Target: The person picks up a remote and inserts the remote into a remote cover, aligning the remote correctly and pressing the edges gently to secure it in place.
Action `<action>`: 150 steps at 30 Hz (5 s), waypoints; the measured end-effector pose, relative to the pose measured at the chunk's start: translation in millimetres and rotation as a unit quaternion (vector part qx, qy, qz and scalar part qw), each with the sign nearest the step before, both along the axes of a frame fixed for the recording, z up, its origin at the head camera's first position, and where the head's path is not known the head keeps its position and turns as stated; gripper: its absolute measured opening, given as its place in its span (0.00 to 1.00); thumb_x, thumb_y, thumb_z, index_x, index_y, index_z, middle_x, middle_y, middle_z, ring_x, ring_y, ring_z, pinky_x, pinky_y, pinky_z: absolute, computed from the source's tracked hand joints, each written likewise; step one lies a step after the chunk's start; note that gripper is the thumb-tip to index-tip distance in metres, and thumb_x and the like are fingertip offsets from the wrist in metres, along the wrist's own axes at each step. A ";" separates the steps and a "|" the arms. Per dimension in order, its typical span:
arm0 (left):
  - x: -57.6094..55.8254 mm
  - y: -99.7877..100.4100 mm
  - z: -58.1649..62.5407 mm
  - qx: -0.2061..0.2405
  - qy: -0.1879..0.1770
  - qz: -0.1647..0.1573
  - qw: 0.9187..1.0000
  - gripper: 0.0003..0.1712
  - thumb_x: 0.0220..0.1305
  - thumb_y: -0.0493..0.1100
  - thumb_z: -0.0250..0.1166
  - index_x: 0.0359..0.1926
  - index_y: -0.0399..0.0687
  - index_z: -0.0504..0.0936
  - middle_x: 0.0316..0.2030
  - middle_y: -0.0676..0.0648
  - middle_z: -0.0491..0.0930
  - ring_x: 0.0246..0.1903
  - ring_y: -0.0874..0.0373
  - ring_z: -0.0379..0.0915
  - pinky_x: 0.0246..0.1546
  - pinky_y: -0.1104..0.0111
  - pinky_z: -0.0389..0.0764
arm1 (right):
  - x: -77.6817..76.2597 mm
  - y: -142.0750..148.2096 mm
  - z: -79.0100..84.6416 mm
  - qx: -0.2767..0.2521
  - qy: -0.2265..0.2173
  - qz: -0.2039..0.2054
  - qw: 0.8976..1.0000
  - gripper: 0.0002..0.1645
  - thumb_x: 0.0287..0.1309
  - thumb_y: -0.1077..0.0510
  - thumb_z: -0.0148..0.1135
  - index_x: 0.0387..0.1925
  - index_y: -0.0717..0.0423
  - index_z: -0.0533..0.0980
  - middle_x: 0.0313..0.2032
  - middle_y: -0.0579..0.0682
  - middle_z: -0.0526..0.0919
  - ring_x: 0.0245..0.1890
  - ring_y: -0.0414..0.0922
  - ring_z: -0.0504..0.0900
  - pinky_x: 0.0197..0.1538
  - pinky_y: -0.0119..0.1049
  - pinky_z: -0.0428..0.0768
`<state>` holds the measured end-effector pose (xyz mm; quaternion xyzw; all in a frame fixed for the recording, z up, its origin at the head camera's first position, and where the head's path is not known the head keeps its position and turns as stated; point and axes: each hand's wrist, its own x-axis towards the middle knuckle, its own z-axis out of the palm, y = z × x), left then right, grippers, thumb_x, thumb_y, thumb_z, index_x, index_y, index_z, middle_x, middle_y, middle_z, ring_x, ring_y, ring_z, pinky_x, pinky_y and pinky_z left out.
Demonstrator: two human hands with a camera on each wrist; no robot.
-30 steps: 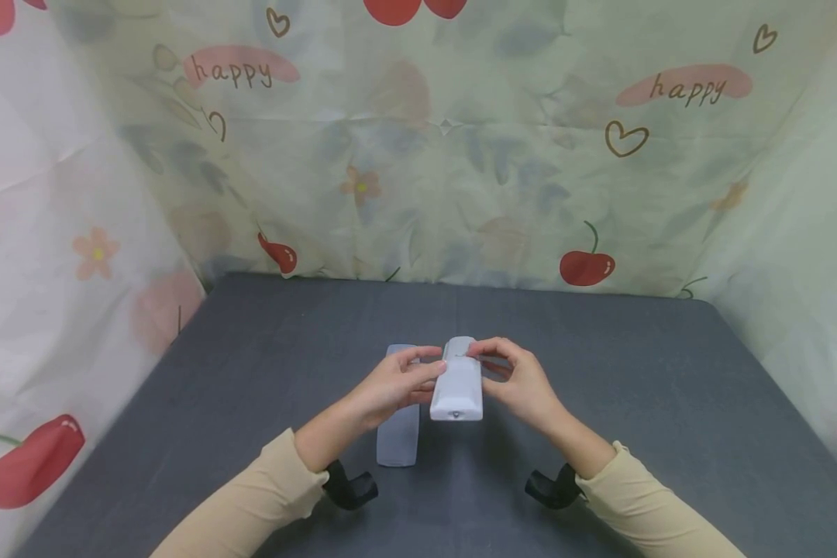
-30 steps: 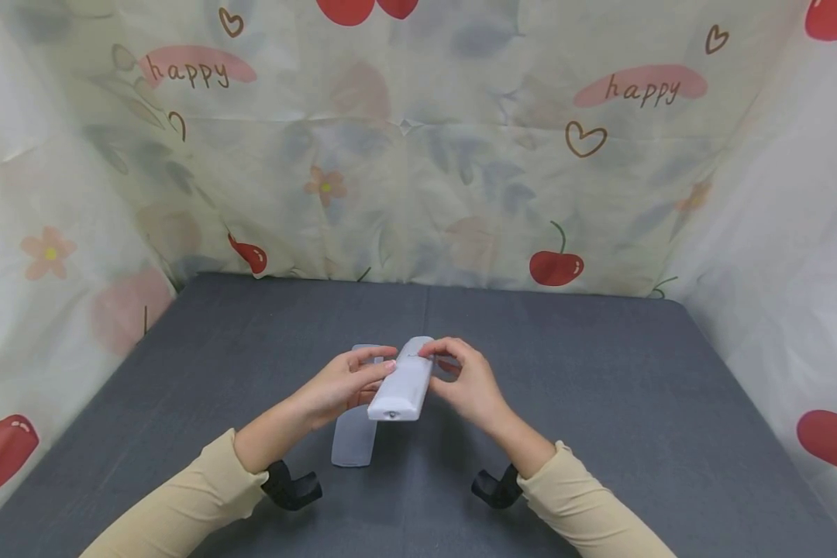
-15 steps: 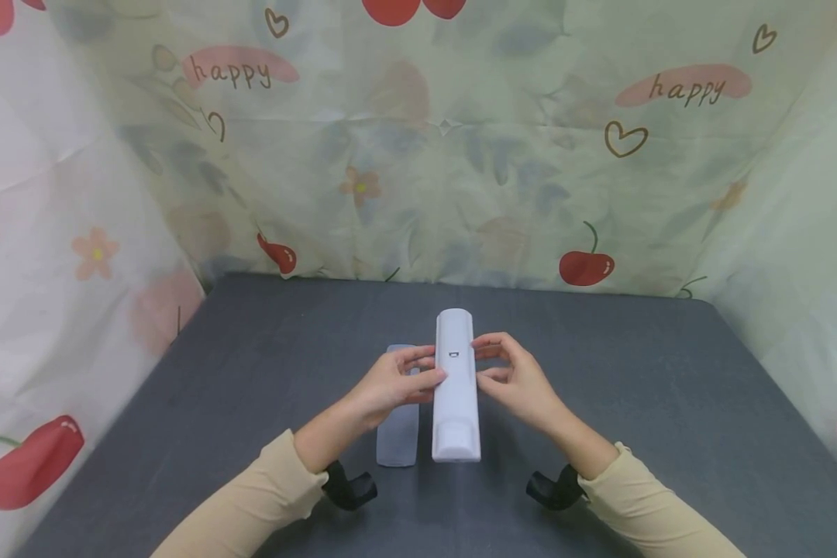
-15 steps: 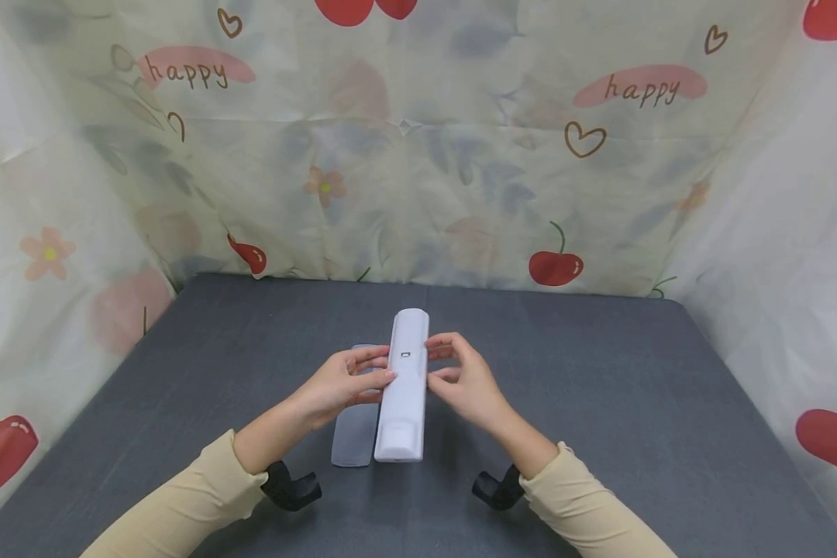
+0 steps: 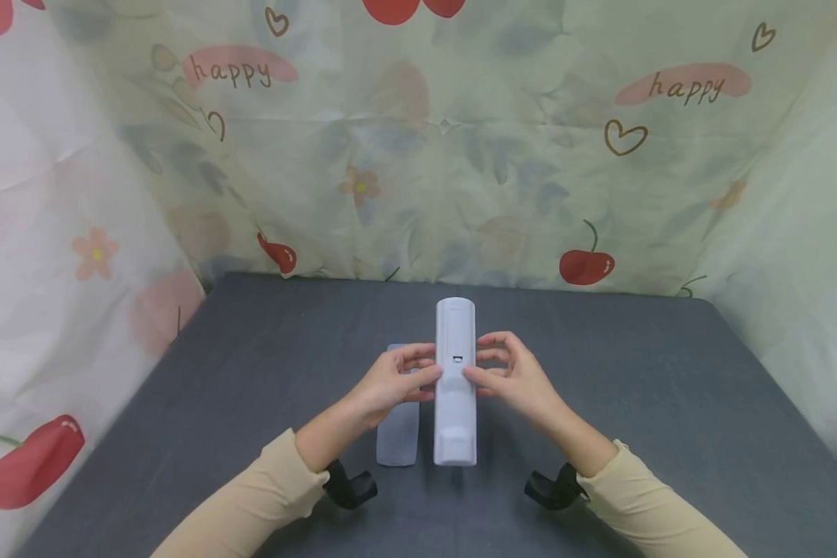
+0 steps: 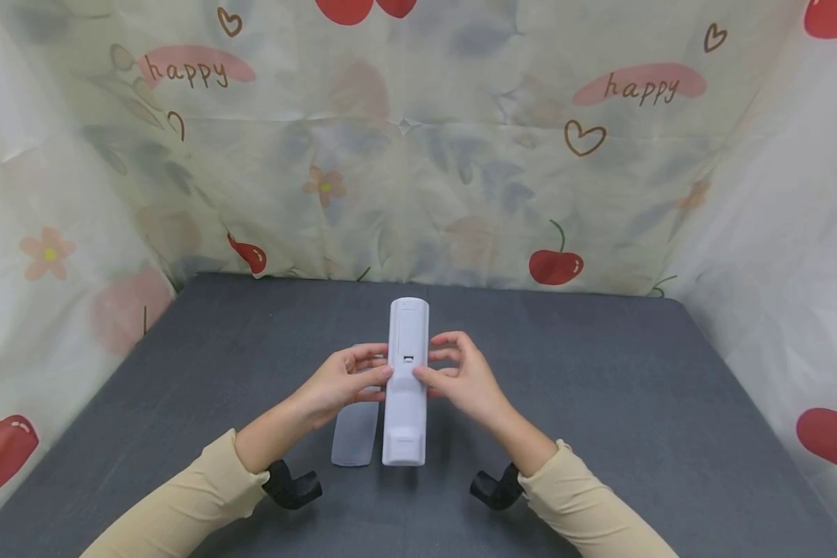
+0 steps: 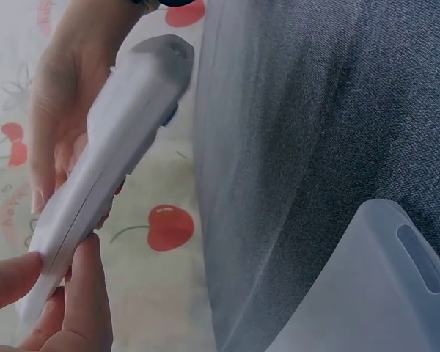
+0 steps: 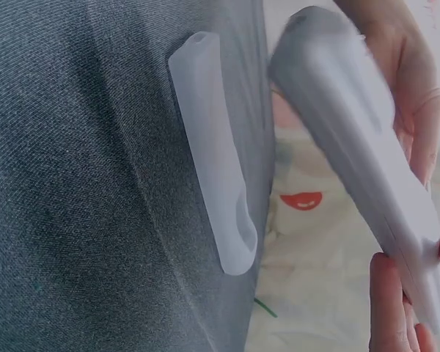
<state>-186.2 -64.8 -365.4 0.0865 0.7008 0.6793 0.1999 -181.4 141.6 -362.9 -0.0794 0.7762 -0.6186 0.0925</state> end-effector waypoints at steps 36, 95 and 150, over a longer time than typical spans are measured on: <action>-2.6 -9.6 -0.3 -0.029 0.024 0.004 0.999 0.23 0.65 0.43 0.59 0.58 0.34 0.71 0.53 0.34 0.76 0.47 0.52 0.80 0.50 0.60 0.79 | -5.8 -3.3 -1.3 0.020 -0.027 0.045 0.998 0.32 0.52 0.53 0.68 0.55 0.64 0.67 0.51 0.64 0.77 0.43 0.48 0.83 0.47 0.48 0.81; -34.5 -55.0 -58.1 -0.239 -0.038 0.108 0.964 0.11 0.54 0.34 0.67 0.40 0.32 0.82 0.26 0.45 0.82 0.19 0.66 0.75 0.25 0.73 0.81 | -47.3 -27.0 -20.6 -0.049 -0.020 -0.122 0.991 0.26 0.55 0.62 0.63 0.53 0.66 0.65 0.51 0.65 0.76 0.37 0.39 0.80 0.45 0.44 0.82; -34.8 -54.7 -56.8 -0.225 -0.044 0.107 0.967 0.12 0.54 0.33 0.67 0.41 0.31 0.81 0.25 0.46 0.82 0.19 0.66 0.76 0.25 0.73 0.81 | -84.6 -66.0 -47.0 -0.123 -0.038 -0.209 0.969 0.24 0.55 0.66 0.62 0.50 0.69 0.63 0.40 0.62 0.76 0.29 0.41 0.78 0.33 0.33 0.83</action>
